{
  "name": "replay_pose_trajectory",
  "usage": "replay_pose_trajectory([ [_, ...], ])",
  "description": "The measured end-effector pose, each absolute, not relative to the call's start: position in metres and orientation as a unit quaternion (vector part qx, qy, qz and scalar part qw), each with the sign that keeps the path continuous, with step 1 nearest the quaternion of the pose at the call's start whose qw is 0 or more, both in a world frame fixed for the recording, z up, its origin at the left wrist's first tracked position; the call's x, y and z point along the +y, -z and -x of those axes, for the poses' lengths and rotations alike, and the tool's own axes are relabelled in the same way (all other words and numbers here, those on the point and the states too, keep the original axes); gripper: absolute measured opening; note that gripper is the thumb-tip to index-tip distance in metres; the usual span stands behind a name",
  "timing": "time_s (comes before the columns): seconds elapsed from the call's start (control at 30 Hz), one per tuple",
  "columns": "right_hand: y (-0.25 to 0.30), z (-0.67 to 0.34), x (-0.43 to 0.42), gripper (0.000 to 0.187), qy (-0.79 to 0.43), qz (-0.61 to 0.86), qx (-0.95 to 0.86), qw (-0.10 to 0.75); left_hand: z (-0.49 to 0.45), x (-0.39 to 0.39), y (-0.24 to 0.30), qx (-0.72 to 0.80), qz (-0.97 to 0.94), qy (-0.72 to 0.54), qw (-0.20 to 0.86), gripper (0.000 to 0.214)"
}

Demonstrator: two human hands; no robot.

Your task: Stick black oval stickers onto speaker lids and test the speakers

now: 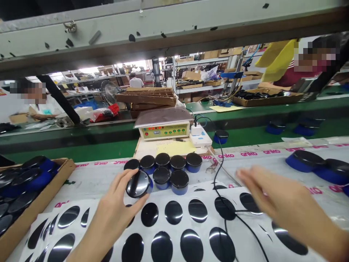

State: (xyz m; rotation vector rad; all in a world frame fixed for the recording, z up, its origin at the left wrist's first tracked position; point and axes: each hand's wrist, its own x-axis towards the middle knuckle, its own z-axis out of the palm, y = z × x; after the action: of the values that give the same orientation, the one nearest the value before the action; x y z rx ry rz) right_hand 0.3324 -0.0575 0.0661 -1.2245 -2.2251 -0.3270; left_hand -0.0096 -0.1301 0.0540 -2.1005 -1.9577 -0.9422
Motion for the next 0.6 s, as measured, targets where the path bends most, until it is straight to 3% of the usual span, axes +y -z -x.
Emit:
replay_pose_trajectory([
  [0.03, -0.070, -0.339, -0.032, 0.034, 0.102, 0.594, -0.764, 0.229, 0.019, -0.123, -0.046, -0.658, 0.691, 0.297, 0.028, 0.046],
  [0.1, -0.076, -0.348, 0.021, 0.034, 0.075, 0.661, -0.722, 0.190, 0.032, -0.108, -0.028, -0.646, 0.709, 0.283, -0.029, 0.046],
  [0.23, -0.068, -0.342, 0.105, 0.032, 0.026, 0.706, -0.694, 0.140, 0.036, -0.093, -0.005, -0.634, 0.718, 0.280, -0.059, 0.042],
  [0.4, -0.060, -0.333, 0.130, 0.026, -0.013, 0.713, -0.688, 0.136, 0.016, -0.130, -0.026, -0.670, 0.655, 0.345, -0.064, 0.045],
  [0.5, -0.085, -0.339, 0.108, 0.031, -0.004, 0.708, -0.682, 0.183, -0.010, -0.158, -0.044, -0.665, 0.563, 0.443, -0.212, 0.037],
  [0.6, -0.118, -0.333, 0.050, 0.043, -0.009, 0.665, -0.704, 0.251, -0.044, -0.167, -0.056, -0.551, 0.440, 0.563, -0.431, 0.035],
])
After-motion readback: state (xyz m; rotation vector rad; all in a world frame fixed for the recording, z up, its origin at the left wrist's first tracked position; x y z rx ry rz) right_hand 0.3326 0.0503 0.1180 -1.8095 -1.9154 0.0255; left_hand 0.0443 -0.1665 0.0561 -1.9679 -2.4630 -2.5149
